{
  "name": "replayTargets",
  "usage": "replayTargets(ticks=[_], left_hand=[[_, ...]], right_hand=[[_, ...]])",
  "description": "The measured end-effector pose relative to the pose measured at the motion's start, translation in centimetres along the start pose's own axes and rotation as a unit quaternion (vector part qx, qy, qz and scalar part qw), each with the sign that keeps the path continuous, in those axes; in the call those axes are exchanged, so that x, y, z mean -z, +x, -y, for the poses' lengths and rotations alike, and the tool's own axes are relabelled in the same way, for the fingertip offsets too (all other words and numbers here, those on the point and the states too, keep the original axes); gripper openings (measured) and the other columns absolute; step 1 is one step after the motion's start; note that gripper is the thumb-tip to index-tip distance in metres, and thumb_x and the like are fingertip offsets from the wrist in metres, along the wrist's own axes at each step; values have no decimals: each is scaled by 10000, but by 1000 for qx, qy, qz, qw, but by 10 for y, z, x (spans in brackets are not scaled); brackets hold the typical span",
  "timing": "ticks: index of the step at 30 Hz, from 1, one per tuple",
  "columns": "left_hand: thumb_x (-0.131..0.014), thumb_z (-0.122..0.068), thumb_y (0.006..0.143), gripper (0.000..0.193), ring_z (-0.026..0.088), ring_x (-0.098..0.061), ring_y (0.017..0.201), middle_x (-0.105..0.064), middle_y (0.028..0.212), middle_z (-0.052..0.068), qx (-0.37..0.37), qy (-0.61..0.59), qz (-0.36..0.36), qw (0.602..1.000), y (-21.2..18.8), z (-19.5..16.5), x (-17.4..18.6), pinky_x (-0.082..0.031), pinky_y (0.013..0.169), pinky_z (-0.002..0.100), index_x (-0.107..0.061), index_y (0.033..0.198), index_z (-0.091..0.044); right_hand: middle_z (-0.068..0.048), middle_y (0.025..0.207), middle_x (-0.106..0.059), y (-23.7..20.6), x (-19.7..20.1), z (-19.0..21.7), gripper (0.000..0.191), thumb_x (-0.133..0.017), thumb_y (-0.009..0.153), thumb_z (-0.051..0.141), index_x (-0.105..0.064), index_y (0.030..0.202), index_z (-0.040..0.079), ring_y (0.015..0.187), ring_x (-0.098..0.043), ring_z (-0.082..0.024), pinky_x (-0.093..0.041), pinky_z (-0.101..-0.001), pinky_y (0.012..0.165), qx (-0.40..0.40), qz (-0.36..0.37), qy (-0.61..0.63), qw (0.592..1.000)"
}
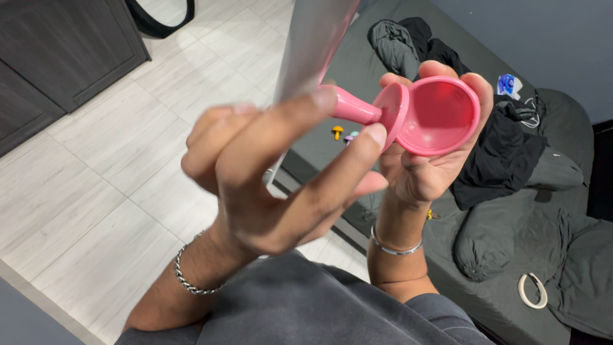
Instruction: The person assembles a mushroom-shaped floor lamp in a bedroom. They screw a pink plastic fitting onto the metal lamp pole by hand, separate and reattach its parts, pick up small screws from the bed, and thread a yellow plastic fitting onto the pole, with the mint-green shade already mounted on top.
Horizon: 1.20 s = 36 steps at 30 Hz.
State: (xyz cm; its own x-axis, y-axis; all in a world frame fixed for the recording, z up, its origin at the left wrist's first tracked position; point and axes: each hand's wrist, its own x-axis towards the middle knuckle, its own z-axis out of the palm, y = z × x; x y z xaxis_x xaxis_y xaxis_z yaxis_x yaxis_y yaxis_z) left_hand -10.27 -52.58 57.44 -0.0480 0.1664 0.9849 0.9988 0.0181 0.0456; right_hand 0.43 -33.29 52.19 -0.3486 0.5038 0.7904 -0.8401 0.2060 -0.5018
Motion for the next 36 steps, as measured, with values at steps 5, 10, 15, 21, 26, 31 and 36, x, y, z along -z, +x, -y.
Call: replayTargets(ticks=[5, 10, 15, 21, 26, 31, 36], left_hand=[[-827, -404, 988, 240, 155, -488, 867, -577, 978, -60, -17, -52, 2, 999, 4, -12, 8, -388, 751, 342, -755, 1131, -224], [-811, -172, 995, 247, 117, -562, 703, -595, 896, -25, -5, -165, 76, 983, 4, -17, 10, -442, 615, 299, -712, 1191, -59], [-765, -42, 930, 308, 77, -507, 614, -555, 836, -26, -1, -127, 115, 985, 7, -16, 7, -437, 537, 257, -730, 1237, -47], [-767, -114, 885, 304, 85, -499, 608, -571, 834, -16, 0, -116, 108, 987, 17, -9, 15, -426, 526, 257, -727, 1179, -48], [-757, -152, 957, 280, 124, -531, 626, -574, 811, -3, 41, -131, 129, 982, 26, -4, 21, -462, 563, 293, -716, 1212, -42], [-798, -97, 948, 293, 129, -582, 529, -617, 657, 11, 142, -246, 117, 951, 28, -12, 21, -441, 497, 302, -694, 1197, 16], [-779, -67, 1030, 183, 82, -680, 626, -698, 756, 16, 226, -319, 89, 916, 34, -9, 26, -512, 558, 213, -688, 1186, -44]], right_hand=[[-231, 1357, -512, -6, -3, 13, 738, -812, 957, 173, -345, 1494, -22, 1090, -712, -296, -632, -329, 904, -124, -7, 166, 978], [-264, 1328, -504, -13, -7, 24, 682, -787, 982, 158, -348, 1452, -67, 1054, -724, -331, -633, -323, 922, -203, 2, 233, 951], [-249, 1350, -503, -8, -11, 24, 667, -787, 955, 165, -377, 1444, -26, 1079, -721, -341, -636, -354, 896, -224, 76, 216, 947], [-313, 1356, -501, 3, -22, 17, 649, -730, 1000, 281, -391, 1481, 6, 1106, -702, -395, -631, -434, 923, -264, 85, 326, 904], [-293, 1353, -515, 5, -28, 17, 473, -687, 1100, 338, -424, 1388, 70, 1147, -689, -416, -627, -450, 918, -244, 41, 283, 927], [-226, 1326, -547, 3, -44, 19, 520, -807, 1007, 291, -475, 1347, 77, 1152, -689, -391, -610, -433, 941, -167, 7, 86, 982], [-225, 1321, -608, 13, -77, 19, 587, -904, 918, 330, -548, 1307, 72, 1093, -701, -349, -645, -422, 967, -67, 0, -111, 991]])
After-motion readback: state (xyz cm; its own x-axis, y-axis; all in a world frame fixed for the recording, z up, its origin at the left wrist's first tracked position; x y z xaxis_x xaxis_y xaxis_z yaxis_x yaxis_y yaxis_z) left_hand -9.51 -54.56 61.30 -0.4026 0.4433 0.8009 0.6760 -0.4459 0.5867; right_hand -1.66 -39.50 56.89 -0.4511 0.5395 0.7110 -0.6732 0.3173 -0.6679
